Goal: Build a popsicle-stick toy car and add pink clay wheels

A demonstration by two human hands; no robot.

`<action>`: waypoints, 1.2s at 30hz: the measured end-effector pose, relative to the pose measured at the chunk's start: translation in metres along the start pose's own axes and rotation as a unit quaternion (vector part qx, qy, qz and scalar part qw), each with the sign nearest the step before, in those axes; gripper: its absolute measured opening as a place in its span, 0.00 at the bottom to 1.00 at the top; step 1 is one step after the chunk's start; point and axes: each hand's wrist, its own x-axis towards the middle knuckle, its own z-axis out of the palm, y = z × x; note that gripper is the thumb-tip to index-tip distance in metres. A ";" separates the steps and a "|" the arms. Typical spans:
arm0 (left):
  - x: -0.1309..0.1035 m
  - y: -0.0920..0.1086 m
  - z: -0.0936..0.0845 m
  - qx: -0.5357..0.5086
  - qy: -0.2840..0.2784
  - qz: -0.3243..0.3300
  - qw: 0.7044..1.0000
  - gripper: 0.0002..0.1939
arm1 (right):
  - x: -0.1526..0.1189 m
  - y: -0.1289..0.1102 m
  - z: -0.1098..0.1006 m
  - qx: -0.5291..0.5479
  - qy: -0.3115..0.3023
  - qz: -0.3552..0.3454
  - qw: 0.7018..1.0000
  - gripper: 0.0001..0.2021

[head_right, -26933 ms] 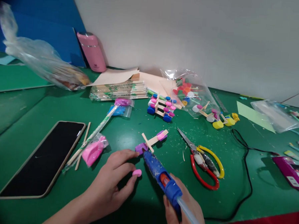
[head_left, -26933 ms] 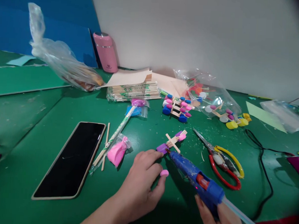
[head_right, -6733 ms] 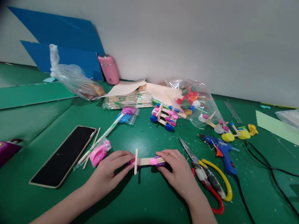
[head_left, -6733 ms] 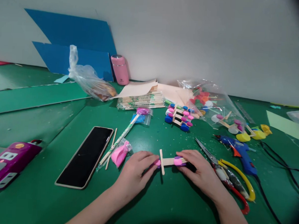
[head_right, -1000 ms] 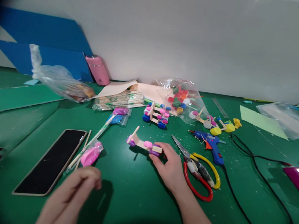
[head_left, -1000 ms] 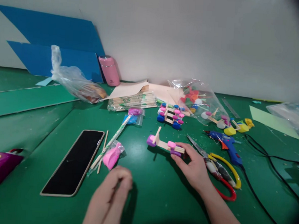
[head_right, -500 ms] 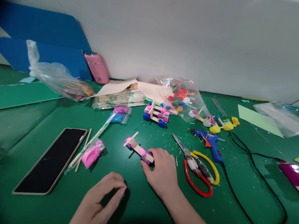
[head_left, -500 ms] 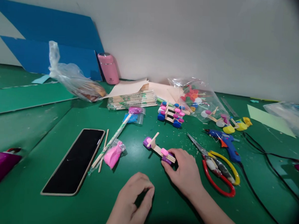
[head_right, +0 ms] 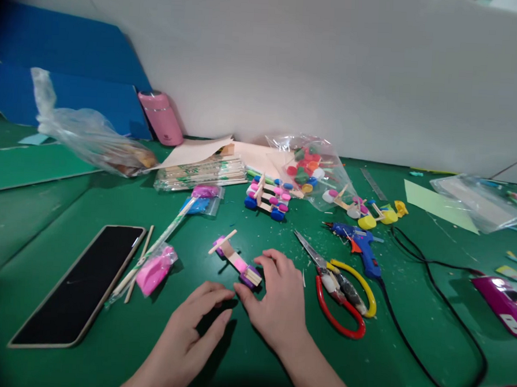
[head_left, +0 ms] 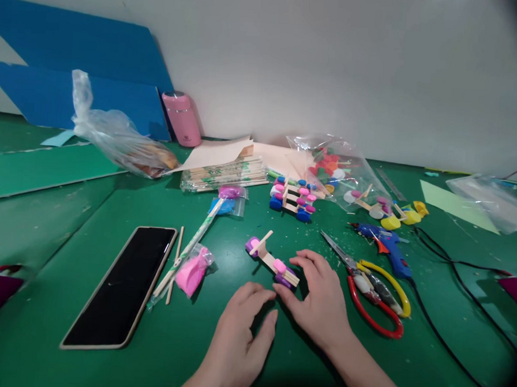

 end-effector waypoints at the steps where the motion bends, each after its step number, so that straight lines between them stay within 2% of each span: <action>1: 0.001 -0.001 0.001 0.000 0.004 0.002 1.000 0.09 | -0.001 -0.001 -0.001 0.005 0.019 -0.006 1.000 0.17; 7: -0.002 -0.010 0.004 0.007 0.022 0.025 0.999 0.09 | 0.001 -0.012 -0.002 0.036 0.074 -0.014 0.997 0.09; 14: -0.005 -0.016 0.006 0.034 0.037 0.036 0.998 0.08 | 0.002 -0.012 0.002 0.053 0.074 -0.030 0.995 0.03; 19: -0.005 -0.016 0.005 0.029 0.040 0.039 0.998 0.08 | -0.004 -0.008 -0.002 0.116 0.076 -0.038 0.990 0.02; 22: -0.005 -0.015 0.005 0.024 0.037 0.038 0.998 0.08 | -0.005 0.002 -0.008 0.176 0.111 0.004 0.978 0.03; 26: -0.004 -0.014 0.003 0.022 0.039 0.041 0.998 0.08 | -0.002 0.026 -0.018 0.235 0.186 0.133 0.945 0.10; 28: -0.005 -0.014 0.003 0.024 0.042 0.045 0.998 0.08 | -0.002 0.033 -0.021 0.244 0.200 0.156 0.936 0.14; 30: -0.006 -0.013 0.002 0.028 0.045 0.053 0.997 0.08 | -0.004 0.034 -0.022 0.227 0.162 0.138 0.950 0.13; 32: -0.009 -0.013 0.000 0.041 0.049 0.060 0.996 0.08 | -0.005 0.028 -0.020 0.182 0.066 0.104 0.976 0.07; 34: -0.013 -0.013 -0.004 0.066 0.054 0.071 0.994 0.08 | -0.006 0.021 -0.015 0.123 -0.038 0.057 0.990 0.19; 36: -0.016 -0.014 -0.012 0.110 0.069 0.095 0.987 0.08 | -0.005 0.015 -0.010 0.075 -0.097 0.009 0.992 0.26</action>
